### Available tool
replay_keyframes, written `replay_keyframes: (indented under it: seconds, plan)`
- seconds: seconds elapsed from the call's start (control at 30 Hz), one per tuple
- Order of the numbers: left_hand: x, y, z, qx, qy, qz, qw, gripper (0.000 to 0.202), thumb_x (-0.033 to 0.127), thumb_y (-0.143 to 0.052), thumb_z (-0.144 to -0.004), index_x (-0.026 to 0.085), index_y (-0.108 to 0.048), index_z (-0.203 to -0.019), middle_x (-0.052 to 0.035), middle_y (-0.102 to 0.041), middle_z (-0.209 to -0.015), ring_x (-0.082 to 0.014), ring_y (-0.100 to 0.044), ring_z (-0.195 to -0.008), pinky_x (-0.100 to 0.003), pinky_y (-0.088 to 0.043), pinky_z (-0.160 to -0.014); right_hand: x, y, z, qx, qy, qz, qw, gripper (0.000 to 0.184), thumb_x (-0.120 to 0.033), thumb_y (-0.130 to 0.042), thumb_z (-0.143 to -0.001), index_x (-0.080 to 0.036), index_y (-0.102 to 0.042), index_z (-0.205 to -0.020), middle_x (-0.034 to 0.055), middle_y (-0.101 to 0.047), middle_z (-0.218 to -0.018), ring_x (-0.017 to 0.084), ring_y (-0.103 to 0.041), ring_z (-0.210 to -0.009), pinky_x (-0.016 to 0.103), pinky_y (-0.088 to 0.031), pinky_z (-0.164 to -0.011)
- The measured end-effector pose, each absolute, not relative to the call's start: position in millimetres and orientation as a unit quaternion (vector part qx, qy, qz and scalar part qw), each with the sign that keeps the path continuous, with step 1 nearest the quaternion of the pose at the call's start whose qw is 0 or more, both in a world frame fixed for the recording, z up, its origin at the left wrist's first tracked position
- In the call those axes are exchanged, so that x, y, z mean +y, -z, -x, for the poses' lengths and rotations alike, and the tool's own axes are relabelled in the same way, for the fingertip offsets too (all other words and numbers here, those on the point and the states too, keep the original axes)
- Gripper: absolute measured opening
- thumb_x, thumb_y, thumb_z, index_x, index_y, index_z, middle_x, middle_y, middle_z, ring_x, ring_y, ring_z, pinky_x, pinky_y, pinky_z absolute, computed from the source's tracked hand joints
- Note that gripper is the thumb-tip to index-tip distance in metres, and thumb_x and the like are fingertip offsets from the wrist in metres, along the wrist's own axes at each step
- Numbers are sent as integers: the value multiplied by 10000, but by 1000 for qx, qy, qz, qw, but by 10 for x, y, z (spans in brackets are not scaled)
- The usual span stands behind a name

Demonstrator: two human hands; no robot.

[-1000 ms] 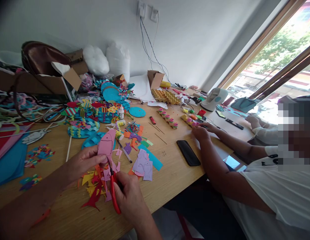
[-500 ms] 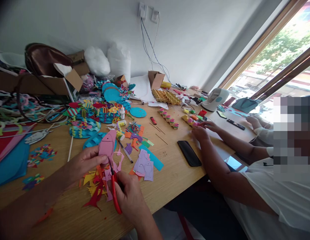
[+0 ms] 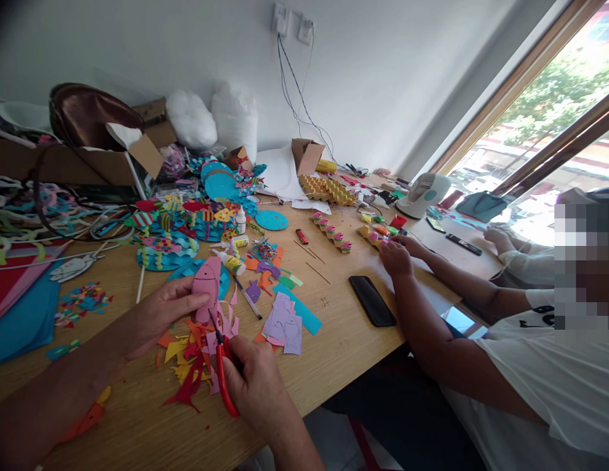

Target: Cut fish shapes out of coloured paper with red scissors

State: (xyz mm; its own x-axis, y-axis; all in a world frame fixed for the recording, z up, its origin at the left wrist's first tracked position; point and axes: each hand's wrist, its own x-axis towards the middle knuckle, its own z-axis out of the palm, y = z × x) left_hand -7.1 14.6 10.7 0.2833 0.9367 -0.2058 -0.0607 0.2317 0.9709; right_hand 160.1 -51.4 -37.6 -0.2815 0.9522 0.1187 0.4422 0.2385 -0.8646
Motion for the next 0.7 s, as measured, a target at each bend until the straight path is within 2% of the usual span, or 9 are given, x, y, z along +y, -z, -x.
replay_keyframes:
  seconds: [0.2, 0.3, 0.47, 0.57, 0.7]
  plan:
    - [102, -72, 24, 410, -416, -417, 696, 170, 302, -712, -618, 176, -600, -597, 23, -596, -526, -115, -532, -480, -229, -436, -499, -503, 352, -1603, -671, -430, 488, 356, 353, -340, -467, -895, -192, -398, -582, -50, -375, -516, 92, -317, -493, 223, -227, -462]
    - [57, -58, -17, 417, -452, -394, 683, 151, 278, -715, -622, 175, -607, -644, 33, -612, -559, -105, -535, -496, -217, -436, -507, -509, 354, -1557, -613, -500, 475, 384, 381, -410, -483, -885, -190, -436, -577, -55, -399, -463, 85, -346, -438, 210, -254, -434]
    - [-14, -36, -114, 425, -502, -381, 650, 159, 282, -701, -639, 174, -587, -621, 40, -600, -534, -105, -519, -489, -217, -431, -492, -523, 417, -1453, -530, -577, 423, 456, 512, -633, -467, -834, -198, -419, -568, -53, -426, -413, 71, -342, -359, 195, -250, -382]
    - [-53, -10, -186, 429, -542, -356, 630, 143, 265, -704, -638, 175, -593, -623, 53, -587, -511, -101, -513, -480, -216, -434, -497, -526, 448, -1403, -505, -589, 407, 482, 531, -667, -486, -810, -193, -434, -577, -54, -438, -413, 64, -344, -347, 193, -267, -385]
    - [-93, 36, -257, 423, -567, -336, 621, 132, 265, -717, -640, 180, -621, -675, 46, -624, -568, -130, -578, -552, -244, -474, -570, -527, 472, -1362, -483, -599, 410, 489, 524, -679, -506, -790, -190, -450, -607, -58, -427, -436, 66, -354, -348, 192, -278, -373]
